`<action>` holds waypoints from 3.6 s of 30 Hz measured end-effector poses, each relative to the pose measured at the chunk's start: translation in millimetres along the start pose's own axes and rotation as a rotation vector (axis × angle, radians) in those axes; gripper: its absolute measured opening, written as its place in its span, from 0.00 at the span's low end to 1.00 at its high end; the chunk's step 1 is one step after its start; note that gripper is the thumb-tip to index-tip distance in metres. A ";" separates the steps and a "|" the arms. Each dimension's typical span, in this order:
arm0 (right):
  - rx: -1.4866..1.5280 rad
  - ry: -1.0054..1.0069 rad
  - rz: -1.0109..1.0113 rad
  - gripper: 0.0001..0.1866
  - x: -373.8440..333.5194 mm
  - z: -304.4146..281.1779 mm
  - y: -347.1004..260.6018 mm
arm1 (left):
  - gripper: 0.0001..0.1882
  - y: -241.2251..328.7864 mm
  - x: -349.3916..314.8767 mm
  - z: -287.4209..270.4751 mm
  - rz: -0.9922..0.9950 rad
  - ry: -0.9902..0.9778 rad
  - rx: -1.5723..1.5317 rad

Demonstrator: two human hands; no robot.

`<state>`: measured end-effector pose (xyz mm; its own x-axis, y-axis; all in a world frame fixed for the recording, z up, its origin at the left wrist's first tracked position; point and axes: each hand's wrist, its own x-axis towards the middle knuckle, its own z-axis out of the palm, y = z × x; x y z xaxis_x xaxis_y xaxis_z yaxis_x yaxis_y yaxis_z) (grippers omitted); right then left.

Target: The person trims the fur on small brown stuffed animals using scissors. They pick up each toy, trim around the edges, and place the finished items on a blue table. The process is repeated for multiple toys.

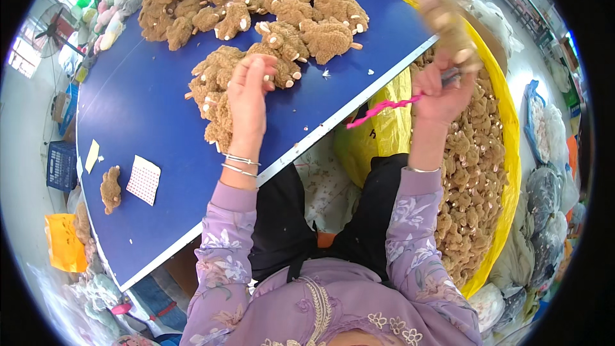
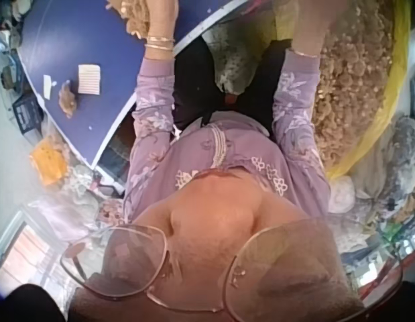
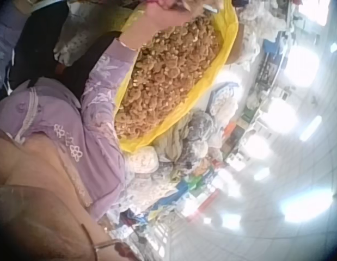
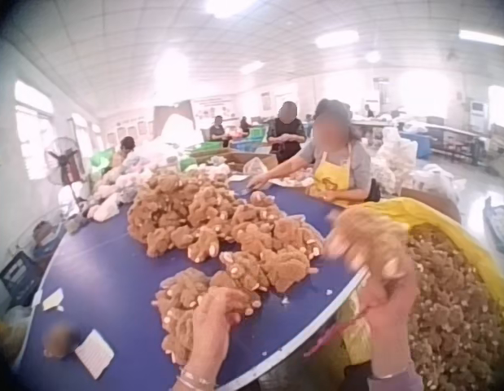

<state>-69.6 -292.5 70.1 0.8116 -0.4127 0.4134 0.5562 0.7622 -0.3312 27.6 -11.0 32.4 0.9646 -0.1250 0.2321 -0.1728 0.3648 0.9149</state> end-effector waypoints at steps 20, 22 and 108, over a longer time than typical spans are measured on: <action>-1.390 -0.118 0.326 0.19 -44.3 12.8 131.9 | 0.12 -10.6 1.5 -12.0 0.016 -0.004 0.458; -1.446 -0.139 0.362 0.18 -44.6 21.1 125.7 | 0.12 -12.4 0.7 -10.3 0.037 0.004 0.379; -1.019 0.018 0.414 0.16 -33.8 5.0 82.5 | 0.08 -2.5 -6.9 5.9 -0.074 -0.184 0.059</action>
<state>-52.0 -213.2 33.0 0.9672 -0.2337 0.0996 0.1206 0.0772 -0.9897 20.2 -16.5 30.4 0.9233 -0.3181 0.2151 -0.1196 0.2940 0.9483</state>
